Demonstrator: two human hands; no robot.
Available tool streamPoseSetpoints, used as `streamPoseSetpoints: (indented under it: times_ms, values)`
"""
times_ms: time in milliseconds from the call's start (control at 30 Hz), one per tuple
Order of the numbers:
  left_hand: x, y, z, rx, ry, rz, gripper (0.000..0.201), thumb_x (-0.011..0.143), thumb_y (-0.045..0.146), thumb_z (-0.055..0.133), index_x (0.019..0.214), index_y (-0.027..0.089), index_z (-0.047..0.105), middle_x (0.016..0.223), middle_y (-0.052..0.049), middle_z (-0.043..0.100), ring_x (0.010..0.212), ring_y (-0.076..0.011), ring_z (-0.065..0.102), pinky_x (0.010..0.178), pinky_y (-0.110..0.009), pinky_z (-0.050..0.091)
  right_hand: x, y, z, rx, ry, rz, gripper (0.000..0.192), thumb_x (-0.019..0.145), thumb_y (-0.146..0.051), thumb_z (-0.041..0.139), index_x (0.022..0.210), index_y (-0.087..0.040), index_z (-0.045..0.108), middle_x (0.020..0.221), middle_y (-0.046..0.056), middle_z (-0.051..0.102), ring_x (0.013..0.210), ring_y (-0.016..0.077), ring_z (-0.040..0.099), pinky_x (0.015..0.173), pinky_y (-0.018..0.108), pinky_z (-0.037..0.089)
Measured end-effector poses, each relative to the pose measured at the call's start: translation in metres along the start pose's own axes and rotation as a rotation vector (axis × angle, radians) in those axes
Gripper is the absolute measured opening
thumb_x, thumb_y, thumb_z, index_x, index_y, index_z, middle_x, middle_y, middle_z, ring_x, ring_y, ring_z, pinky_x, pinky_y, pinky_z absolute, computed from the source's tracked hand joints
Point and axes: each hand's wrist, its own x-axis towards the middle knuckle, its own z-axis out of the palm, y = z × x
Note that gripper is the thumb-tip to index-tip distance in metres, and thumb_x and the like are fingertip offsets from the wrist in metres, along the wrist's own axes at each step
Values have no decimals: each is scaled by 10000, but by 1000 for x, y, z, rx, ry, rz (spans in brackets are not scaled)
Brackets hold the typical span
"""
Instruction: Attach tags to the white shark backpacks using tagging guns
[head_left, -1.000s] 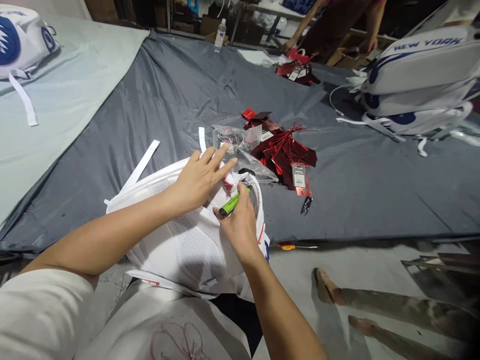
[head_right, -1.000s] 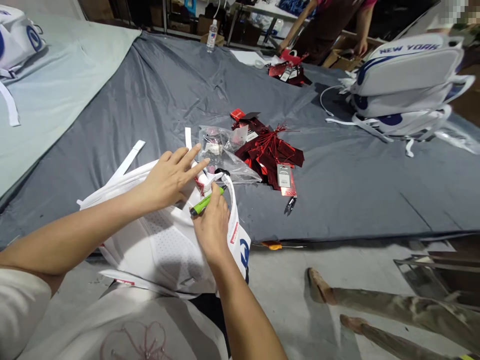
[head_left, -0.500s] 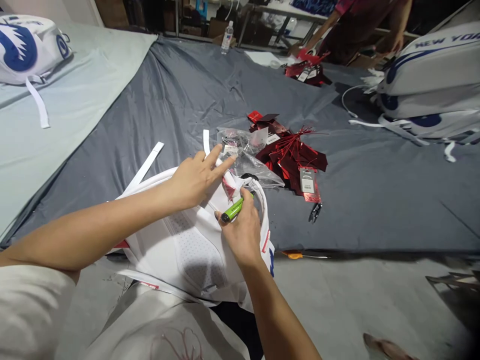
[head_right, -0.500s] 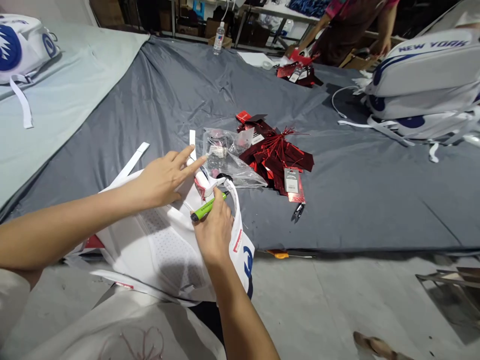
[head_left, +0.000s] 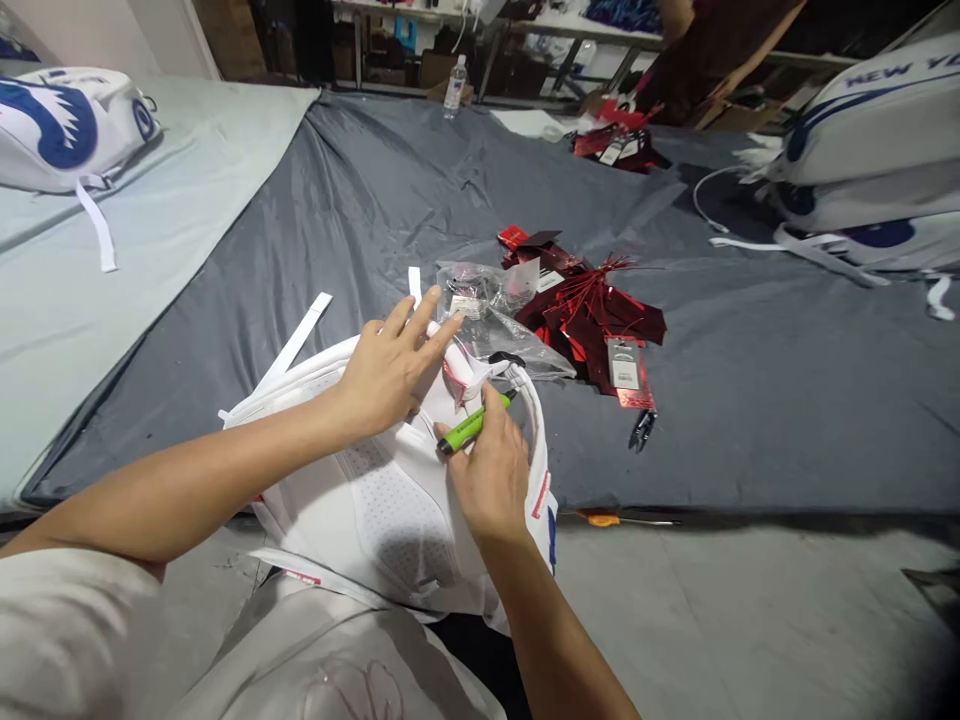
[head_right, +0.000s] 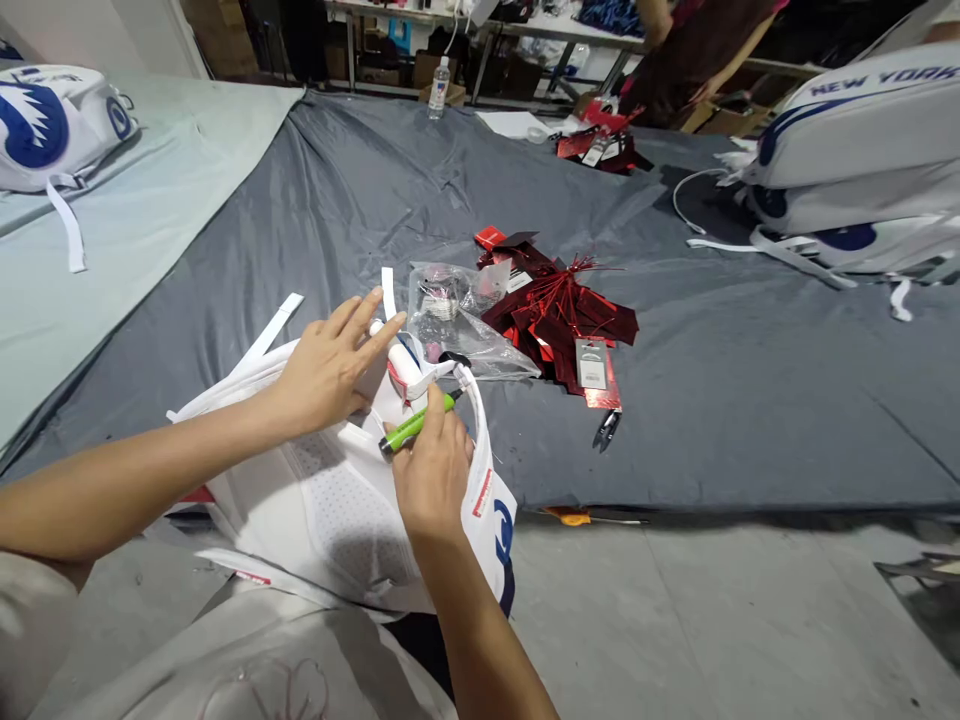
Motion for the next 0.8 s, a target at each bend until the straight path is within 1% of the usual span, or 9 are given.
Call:
streamPoseSetpoints:
  times_ms: [100,167,233,333,400,433,533,633,800]
  values:
    - [-2,0,2,-24,18,-31,1130,713,337,812,1585,236,102,1674,-192,31,1507,-398,192,999,-475,419,-18,5,-17,31,152,-155,511,940,-347,558,1393,-128,469,1194,187,674,1026,340,648,892,487,505]
    - [-3,0,3,-35,25,-25,1111,718,303,802,1585,233,111,1674,-190,31,1502,-397,203,989,-478,423,-29,3,-31,109,177,-245,404,969,-302,496,1343,-152,532,1196,162,691,983,291,680,866,430,525]
    - [-3,1,2,-42,33,-19,1072,736,270,775,1584,225,122,1674,-187,35,1490,-387,230,979,-479,430,-34,-2,-41,223,126,-250,326,973,-254,459,1257,-174,598,1134,128,721,924,245,705,824,379,547]
    - [-4,1,1,-44,37,-21,1000,773,252,730,1582,216,143,1673,-188,50,1448,-372,304,953,-472,446,-24,-12,-44,379,26,-80,227,911,-250,542,1100,-197,655,970,67,752,833,207,719,742,315,574]
    - [-4,1,-2,-40,30,-19,974,791,254,711,1582,216,144,1673,-188,53,1402,-364,361,932,-464,457,-12,-14,-43,464,-121,17,194,863,-261,589,1029,-209,676,915,36,756,789,192,720,681,280,576]
    - [-4,2,-3,-37,24,-20,964,798,256,704,1582,217,144,1674,-184,54,1381,-358,384,925,-459,462,-6,-13,-44,498,-205,29,199,848,-264,601,1019,-211,688,926,32,761,805,191,724,686,273,578]
    - [-4,2,-5,-34,2,-30,935,813,257,689,1580,225,157,1677,-165,63,1335,-342,426,913,-442,470,10,-7,-49,499,-415,-39,254,846,-248,601,1068,-213,720,1063,47,759,973,210,720,860,315,573]
    - [-3,2,-5,-40,-3,-35,919,819,252,679,1579,231,164,1678,-158,64,1319,-341,438,908,-438,472,17,-2,-54,419,-530,-138,293,868,-218,579,1123,-224,723,1134,51,747,1055,213,702,961,358,544]
    - [-3,2,-1,-48,6,-33,891,831,237,650,1579,225,166,1677,-162,69,1323,-344,435,908,-445,466,18,-2,-49,275,-465,-319,339,854,-132,556,1131,-244,714,1184,48,732,1099,219,689,959,381,538]
